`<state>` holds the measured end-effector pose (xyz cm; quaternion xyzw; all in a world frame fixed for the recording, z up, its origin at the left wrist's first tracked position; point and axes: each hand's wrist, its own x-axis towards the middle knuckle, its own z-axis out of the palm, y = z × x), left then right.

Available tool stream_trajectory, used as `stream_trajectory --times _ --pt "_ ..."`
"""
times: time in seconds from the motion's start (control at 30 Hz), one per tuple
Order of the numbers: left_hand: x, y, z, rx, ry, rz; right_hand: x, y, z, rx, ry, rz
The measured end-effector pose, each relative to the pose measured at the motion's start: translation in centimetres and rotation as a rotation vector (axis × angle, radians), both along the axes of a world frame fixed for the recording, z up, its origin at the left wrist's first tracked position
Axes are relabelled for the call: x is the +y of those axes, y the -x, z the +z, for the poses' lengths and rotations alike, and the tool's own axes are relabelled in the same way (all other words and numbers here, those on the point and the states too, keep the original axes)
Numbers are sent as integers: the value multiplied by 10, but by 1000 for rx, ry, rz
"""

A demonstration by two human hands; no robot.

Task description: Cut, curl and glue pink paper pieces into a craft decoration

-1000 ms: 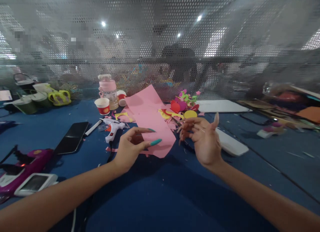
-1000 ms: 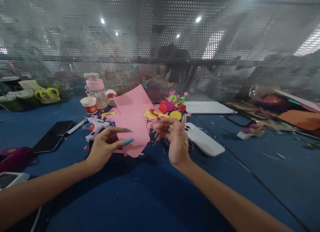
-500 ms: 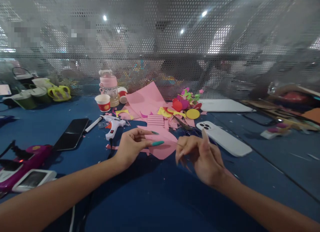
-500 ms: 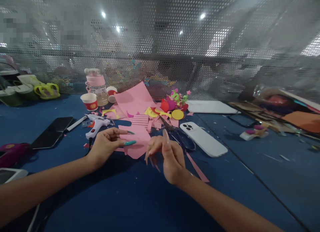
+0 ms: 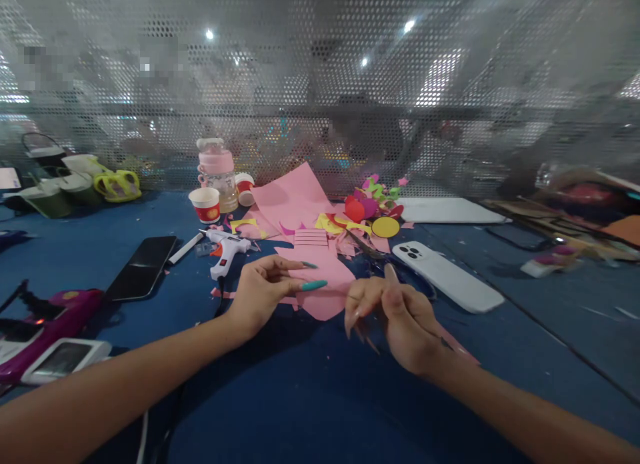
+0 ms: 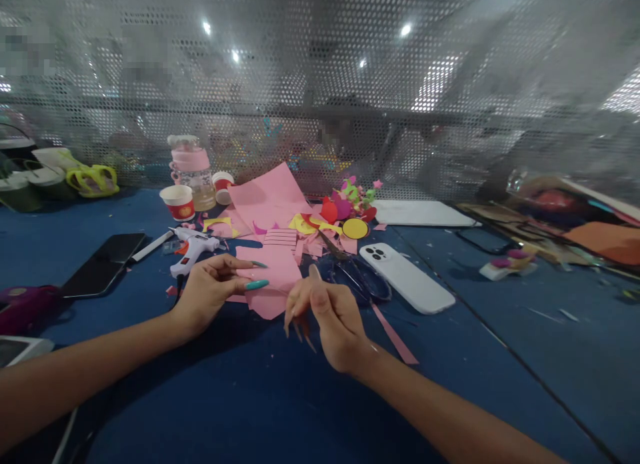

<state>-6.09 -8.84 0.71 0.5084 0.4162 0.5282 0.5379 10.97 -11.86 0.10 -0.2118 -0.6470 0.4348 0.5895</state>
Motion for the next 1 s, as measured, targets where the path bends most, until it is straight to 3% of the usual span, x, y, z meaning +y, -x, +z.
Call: stream_trajectory --times 0.47,1.0 --pt "-2 0 1 12 -14 -13 -2 0 -3 -5 -44 -27" --pt "-1 -1 1 -14 -9 7 -1 2 -3 -75 27 -48"
